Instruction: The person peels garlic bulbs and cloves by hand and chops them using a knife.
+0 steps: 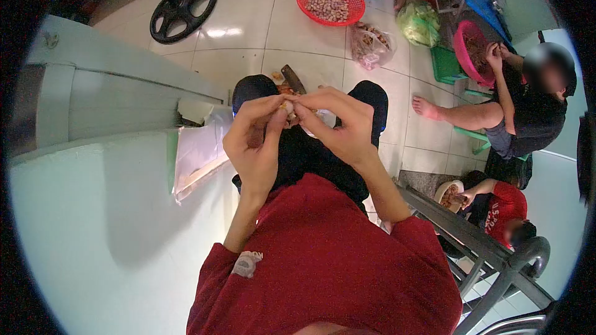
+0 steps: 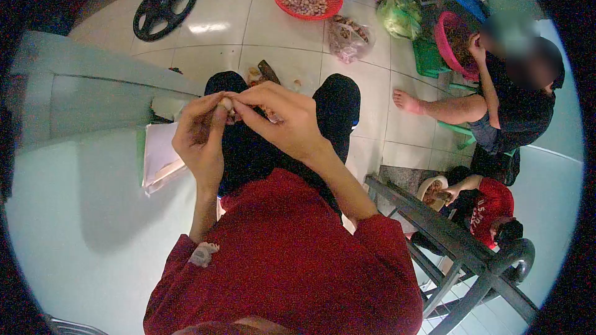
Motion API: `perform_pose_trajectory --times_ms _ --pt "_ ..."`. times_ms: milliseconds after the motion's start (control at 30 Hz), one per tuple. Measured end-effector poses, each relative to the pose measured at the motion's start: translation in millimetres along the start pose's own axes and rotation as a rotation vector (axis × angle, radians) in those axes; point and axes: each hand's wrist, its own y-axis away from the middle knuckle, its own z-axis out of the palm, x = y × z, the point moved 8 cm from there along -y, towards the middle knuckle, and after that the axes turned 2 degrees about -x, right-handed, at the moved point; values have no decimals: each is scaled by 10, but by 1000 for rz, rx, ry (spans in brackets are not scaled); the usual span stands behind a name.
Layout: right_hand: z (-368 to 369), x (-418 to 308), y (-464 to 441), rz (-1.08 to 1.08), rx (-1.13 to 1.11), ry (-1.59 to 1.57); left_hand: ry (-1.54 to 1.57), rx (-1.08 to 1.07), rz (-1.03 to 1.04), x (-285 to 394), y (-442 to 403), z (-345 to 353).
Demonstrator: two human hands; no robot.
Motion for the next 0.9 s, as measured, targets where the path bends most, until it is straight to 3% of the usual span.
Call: perform_pose_trajectory --times_ms 200,233,267,433,500,533,600,633,700,833,900 --pt "-68 -12 0 -12 12 27 -7 -26 24 85 -8 41" --pt "-66 -17 -2 -14 11 26 9 -23 -56 45 -10 39" --pt "-68 10 -4 27 16 46 26 -21 -136 -6 -5 37" --pt "-31 189 27 137 25 0 27 3 -120 -75 -20 -20" --pt "59 608 148 370 17 -58 8 21 -120 -91 -10 -59" --pt "116 850 214 364 26 -55 11 34 -136 -106 -3 -90" --pt "314 1654 434 499 -136 108 28 9 -136 -129 -13 -84" --pt "356 1982 507 494 -107 124 19 44 -166 -177 19 -134" --pt "645 2547 668 532 -273 187 19 60 -193 -256 49 -155" --pt "794 2455 700 291 -178 299 -119 152 -170 -446 7 -246" --pt "861 2421 870 593 -181 -262 -358 92 -54 -669 4 -231"
